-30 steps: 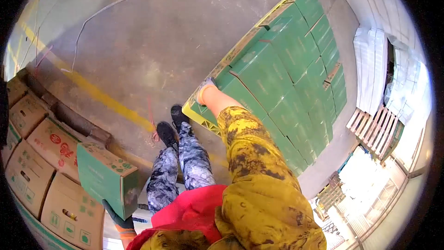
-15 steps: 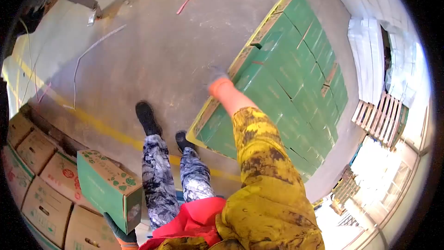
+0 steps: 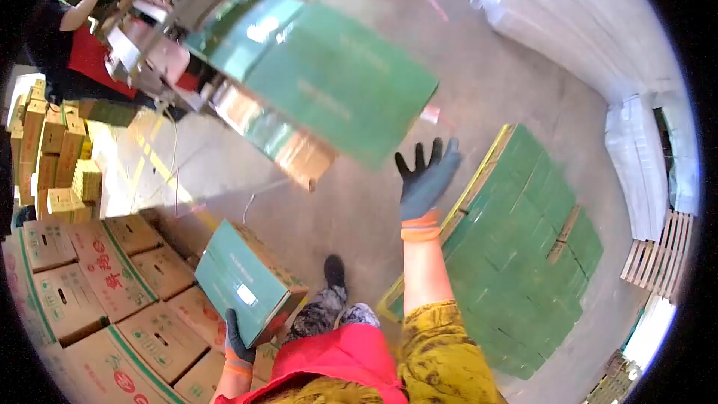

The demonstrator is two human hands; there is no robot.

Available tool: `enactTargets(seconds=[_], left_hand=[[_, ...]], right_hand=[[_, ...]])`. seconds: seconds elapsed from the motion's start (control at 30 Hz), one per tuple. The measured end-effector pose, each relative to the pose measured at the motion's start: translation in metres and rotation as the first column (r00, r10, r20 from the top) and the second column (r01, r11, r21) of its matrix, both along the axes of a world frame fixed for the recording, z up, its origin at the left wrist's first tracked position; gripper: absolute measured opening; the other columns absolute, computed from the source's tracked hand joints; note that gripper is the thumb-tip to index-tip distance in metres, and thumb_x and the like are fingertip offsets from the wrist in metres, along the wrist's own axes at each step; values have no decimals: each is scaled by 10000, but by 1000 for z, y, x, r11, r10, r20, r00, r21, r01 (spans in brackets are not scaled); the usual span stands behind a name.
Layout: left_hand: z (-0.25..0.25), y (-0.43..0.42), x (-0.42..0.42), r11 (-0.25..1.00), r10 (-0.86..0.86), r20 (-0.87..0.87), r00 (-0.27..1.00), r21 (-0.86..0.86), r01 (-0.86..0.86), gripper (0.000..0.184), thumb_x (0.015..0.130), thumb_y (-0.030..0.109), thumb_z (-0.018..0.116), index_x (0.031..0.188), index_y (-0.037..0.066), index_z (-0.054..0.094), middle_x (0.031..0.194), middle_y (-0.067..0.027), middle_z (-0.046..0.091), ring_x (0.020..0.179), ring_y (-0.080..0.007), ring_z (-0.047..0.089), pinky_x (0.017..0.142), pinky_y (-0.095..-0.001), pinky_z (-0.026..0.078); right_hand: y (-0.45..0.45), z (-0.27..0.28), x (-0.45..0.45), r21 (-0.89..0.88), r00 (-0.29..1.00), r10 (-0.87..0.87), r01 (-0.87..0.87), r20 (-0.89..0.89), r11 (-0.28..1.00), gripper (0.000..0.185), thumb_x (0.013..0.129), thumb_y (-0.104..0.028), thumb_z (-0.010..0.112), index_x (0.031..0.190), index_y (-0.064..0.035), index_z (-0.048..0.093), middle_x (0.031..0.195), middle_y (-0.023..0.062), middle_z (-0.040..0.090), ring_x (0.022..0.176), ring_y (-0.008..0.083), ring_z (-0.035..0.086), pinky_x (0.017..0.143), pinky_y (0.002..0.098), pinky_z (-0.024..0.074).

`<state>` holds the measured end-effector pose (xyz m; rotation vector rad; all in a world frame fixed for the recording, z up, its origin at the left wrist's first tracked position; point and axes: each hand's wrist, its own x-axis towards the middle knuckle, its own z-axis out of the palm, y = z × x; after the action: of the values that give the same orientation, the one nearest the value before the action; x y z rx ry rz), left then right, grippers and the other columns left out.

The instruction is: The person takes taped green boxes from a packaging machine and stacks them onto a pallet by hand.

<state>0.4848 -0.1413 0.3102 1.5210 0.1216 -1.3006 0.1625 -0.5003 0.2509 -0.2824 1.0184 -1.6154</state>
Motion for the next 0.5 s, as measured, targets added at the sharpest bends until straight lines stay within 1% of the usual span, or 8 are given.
enactTargets(seconds=[0.07, 0.17, 0.2, 0.3, 0.33, 0.37, 0.47, 0.5], left_hand=[[14, -62, -19, 995, 33, -51, 998, -94, -38, 561, 923, 388, 511, 1355, 59, 372, 1305, -66, 477, 1141, -211, 494, 975, -347, 398], [11, -95, 2, 977, 73, -65, 995, -195, -85, 572, 912, 382, 535, 1357, 61, 372, 1317, -69, 467, 1168, -215, 467, 987, -356, 385], [16, -109, -8, 977, 82, -50, 995, -195, -90, 574, 908, 381, 541, 1358, 68, 373, 1325, -71, 460, 1183, -217, 453, 990, -361, 381], [46, -181, -40, 955, -115, -254, 960, -296, 36, 734, 866, 520, 516, 1390, 50, 308, 1373, -109, 392, 1209, -332, 411, 1000, -493, 373], [41, -186, -44, 944, -136, -358, 924, -331, 11, 758, 861, 541, 506, 1394, 46, 295, 1374, -121, 387, 1200, -360, 417, 993, -514, 379], [58, -196, -57, 963, -138, -343, 929, -264, 46, 761, 863, 548, 490, 1399, 48, 285, 1373, -132, 384, 1182, -371, 436, 983, -504, 396], [115, -224, -112, 985, -95, -8, 995, -147, 93, 693, 876, 432, 544, 1388, 41, 289, 1336, -154, 418, 1117, -350, 507, 947, -440, 452], [127, -239, -128, 990, -87, 104, 991, -101, 97, 681, 875, 411, 552, 1385, 41, 294, 1328, -153, 425, 1114, -343, 510, 945, -433, 454]], right_hand=[[-56, 43, -11, -152, 953, 213, -183, 213, 971, 561, 915, -431, 491, 1382, -160, 337, 1286, 70, 494, 1155, 217, 484, 1006, 398, 382], [-48, 50, 45, 43, 945, 269, -266, -184, 963, 516, 905, -431, 522, 1301, -111, 439, 1201, 50, 553, 1073, 204, 540, 936, 371, 445], [-61, 9, 37, -56, 857, 506, -502, 104, 863, 511, 894, -420, 549, 1280, -96, 467, 1182, 43, 565, 1041, 193, 556, 905, 361, 464], [-59, -39, 19, 29, 916, 392, -396, 85, 918, 536, 846, -403, 635, 1251, -71, 521, 1126, 22, 598, 1001, 144, 562, 860, 322, 470], [-53, 39, 4, 285, 829, 559, -541, 20, 791, 575, 829, -406, 658, 1258, -51, 517, 1117, 25, 604, 988, 137, 567, 844, 312, 463], [-68, -38, 19, 281, 710, 681, -700, 179, 656, 769, 733, -451, 738, 1321, -55, 440, 1127, 74, 597, 987, 164, 565, 826, 332, 465], [-39, 32, -31, 367, 919, 385, -331, -82, 869, 741, 800, -286, 706, 1392, -63, 320, 1150, 47, 598, 999, 116, 580, 773, 268, 500], [-34, 63, -77, 331, 883, 411, -466, 226, 820, 677, 818, -232, 681, 1378, -71, 335, 1146, 54, 593, 1006, 138, 589, 802, 282, 505]])
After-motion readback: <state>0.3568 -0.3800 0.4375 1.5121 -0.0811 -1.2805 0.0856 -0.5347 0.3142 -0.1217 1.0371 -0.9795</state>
